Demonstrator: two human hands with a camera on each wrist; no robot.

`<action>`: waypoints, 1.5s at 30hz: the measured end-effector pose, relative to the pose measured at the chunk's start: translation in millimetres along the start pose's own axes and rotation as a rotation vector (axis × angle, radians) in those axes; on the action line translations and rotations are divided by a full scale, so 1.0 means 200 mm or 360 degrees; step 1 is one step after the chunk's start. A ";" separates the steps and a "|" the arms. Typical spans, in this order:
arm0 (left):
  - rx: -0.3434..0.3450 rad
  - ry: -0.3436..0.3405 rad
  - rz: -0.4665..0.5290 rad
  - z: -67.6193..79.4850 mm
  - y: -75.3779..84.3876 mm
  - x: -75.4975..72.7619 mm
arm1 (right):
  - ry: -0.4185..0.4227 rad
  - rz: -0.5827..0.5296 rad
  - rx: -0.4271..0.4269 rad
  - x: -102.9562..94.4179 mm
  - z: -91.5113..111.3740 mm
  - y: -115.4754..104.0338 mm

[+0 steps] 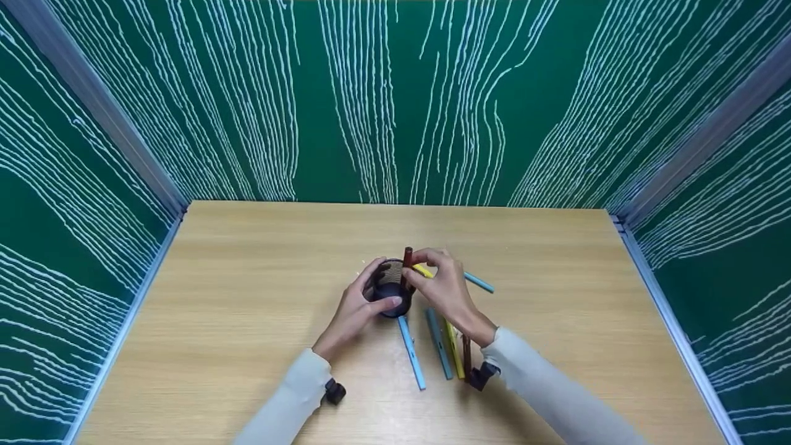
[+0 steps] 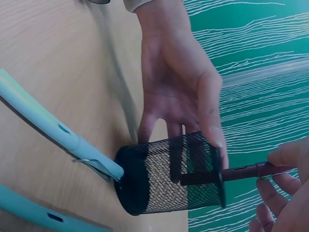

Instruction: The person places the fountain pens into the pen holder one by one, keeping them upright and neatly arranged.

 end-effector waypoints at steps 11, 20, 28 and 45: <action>0.0027 -0.0010 0.0066 -0.01 -0.01 0.00 | 0.0016 0.0030 0.0070 0.08 0.03 0.07; 0.0058 -0.0023 0.0103 -0.01 -0.02 0.01 | 0.0047 0.0045 0.0033 0.11 0.03 0.09; 0.0066 -0.0025 0.0103 -0.01 -0.02 0.01 | 0.0077 0.0064 0.0023 0.12 0.03 0.10; 0.0074 -0.0025 0.0146 -0.01 -0.01 0.00 | 0.0110 0.0048 0.0066 -0.03 0.06 0.10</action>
Point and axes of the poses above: each hand's wrist, its own z-axis away from the middle knuckle, its own x-axis out of the palm, y = z × x, the point moved 3 cm from there along -z, towards the middle knuckle, and after that the axes turned 7 degrees about -y, right-handed, at the moved point
